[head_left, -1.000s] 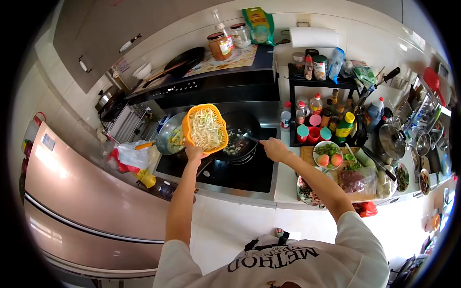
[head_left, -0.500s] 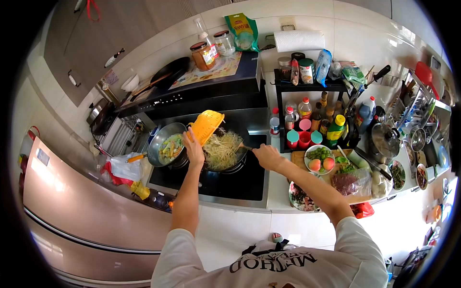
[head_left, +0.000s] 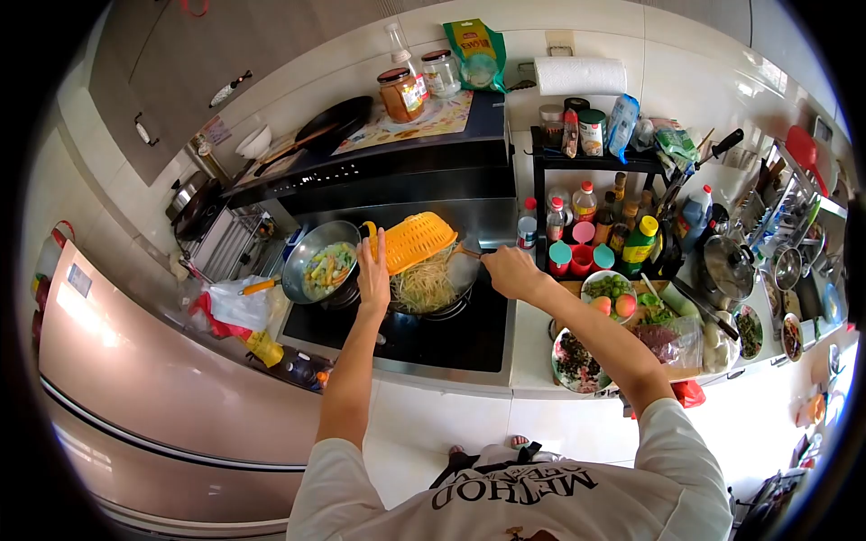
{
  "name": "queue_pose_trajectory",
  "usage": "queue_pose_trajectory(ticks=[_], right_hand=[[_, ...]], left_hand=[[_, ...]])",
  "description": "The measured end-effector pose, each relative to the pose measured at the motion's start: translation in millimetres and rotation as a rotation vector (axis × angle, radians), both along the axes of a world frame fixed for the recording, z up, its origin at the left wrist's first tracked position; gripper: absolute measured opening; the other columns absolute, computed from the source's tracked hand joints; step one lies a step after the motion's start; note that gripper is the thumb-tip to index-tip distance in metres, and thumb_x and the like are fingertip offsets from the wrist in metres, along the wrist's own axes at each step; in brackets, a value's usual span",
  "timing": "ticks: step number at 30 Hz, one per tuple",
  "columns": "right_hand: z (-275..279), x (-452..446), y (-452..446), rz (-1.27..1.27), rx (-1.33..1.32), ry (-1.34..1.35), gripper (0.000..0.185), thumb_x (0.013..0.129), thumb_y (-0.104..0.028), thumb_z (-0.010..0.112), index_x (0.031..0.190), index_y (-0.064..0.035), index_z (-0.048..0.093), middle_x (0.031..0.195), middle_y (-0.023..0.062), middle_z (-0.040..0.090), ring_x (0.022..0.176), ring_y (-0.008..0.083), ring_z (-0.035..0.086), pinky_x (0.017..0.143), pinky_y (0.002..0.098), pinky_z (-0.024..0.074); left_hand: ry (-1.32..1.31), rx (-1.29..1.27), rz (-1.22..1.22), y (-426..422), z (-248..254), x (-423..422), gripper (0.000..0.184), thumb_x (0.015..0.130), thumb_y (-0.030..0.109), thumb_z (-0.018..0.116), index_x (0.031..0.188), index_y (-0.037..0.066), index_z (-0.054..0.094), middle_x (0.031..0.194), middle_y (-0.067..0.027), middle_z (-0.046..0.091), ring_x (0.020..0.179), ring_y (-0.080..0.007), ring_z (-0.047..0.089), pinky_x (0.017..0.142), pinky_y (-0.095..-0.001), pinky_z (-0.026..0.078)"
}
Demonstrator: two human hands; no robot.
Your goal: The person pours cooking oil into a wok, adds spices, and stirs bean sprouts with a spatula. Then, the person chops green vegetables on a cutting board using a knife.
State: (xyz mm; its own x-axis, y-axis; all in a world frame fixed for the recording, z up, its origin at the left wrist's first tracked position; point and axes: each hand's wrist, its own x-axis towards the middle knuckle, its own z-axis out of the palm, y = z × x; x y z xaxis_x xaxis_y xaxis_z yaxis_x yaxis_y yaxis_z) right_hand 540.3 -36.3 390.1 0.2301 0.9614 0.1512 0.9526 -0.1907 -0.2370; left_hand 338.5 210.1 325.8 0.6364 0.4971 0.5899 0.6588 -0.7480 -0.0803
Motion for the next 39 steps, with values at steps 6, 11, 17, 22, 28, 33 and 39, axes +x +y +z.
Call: queue_pose_trajectory(ticks=[6, 11, 17, 22, 28, 33, 39], right_hand=[[-5, -10, 15, -0.081, 0.047, 0.065, 0.028, 0.080, -0.006, 0.055, 0.104, -0.0043, 0.069, 0.088, 0.0230, 0.068, 0.084, 0.0415, 0.067, 0.075, 0.0502, 0.0538], [4, -32, 31, -0.134, 0.048, 0.057, 0.027, 0.083, -0.009, 0.055, 0.106, -0.0057, 0.070, 0.087, 0.0223, 0.068, 0.085, 0.0408, 0.066, 0.076, 0.0487, 0.0535], [14, -64, 52, -0.182, 0.041, 0.064, 0.027, 0.084, -0.009, 0.055, 0.106, -0.0044, 0.070, 0.088, 0.0221, 0.068, 0.083, 0.0403, 0.066, 0.076, 0.0476, 0.0528], [6, -81, 60, -0.263, 0.052, 0.073, 0.022, 0.081, -0.008, 0.053, 0.095, -0.0054, 0.070, 0.082, 0.0228, 0.067, 0.081, 0.0414, 0.066, 0.075, 0.0488, 0.0531], [16, -105, 57, -0.359, 0.091, 0.105, 0.021, 0.083, -0.009, 0.054, 0.094, -0.0044, 0.071, 0.081, 0.0230, 0.067, 0.080, 0.0420, 0.066, 0.076, 0.0495, 0.0522], [32, -113, 58, -0.357, 0.054, 0.145, 0.023, 0.084, -0.008, 0.053, 0.097, -0.0037, 0.072, 0.083, 0.0230, 0.067, 0.080, 0.0414, 0.066, 0.077, 0.0490, 0.0517], [38, -117, 55, -0.328, 0.067, 0.167, 0.026, 0.084, -0.009, 0.052, 0.100, -0.0016, 0.071, 0.086, 0.0223, 0.068, 0.084, 0.0403, 0.065, 0.080, 0.0489, 0.0509]], left_hand=[[-0.055, 0.072, -0.070, 23, 4, -9, 0.100, 0.075, -0.014, 0.062, 0.155, 0.022, 0.015, 0.147, -0.0208, 0.026, 0.138, -0.0461, 0.028, 0.085, -0.0451, 0.060], [0.086, 0.086, -0.187, 46, -12, -24, 0.101, 0.074, -0.016, 0.061, 0.155, 0.025, 0.018, 0.149, -0.0207, 0.023, 0.138, -0.0482, 0.026, 0.070, -0.0374, 0.064], [0.012, 0.095, -0.330, 88, -20, -41, 0.100, 0.074, -0.016, 0.061, 0.154, 0.027, 0.018, 0.149, -0.0212, 0.024, 0.138, -0.0483, 0.026, 0.071, -0.0391, 0.064], [0.012, 0.032, -0.411, 106, -18, -50, 0.101, 0.074, -0.015, 0.062, 0.154, 0.027, 0.017, 0.148, -0.0210, 0.024, 0.136, -0.0479, 0.028, 0.075, -0.0391, 0.063], [0.019, 0.007, -0.511, 122, -21, -53, 0.107, 0.069, -0.018, 0.063, 0.154, 0.027, 0.016, 0.148, -0.0177, 0.024, 0.136, -0.0463, 0.029, 0.074, -0.0371, 0.064], [0.016, -0.075, -0.527, 121, -22, -60, 0.108, 0.068, -0.019, 0.062, 0.154, 0.027, 0.016, 0.148, -0.0188, 0.026, 0.136, -0.0458, 0.030, 0.084, -0.0407, 0.061], [0.087, -0.067, -0.496, 123, -6, -73, 0.101, 0.070, -0.016, 0.063, 0.153, 0.023, 0.020, 0.146, -0.0184, 0.030, 0.135, -0.0427, 0.032, 0.091, -0.0420, 0.058]])
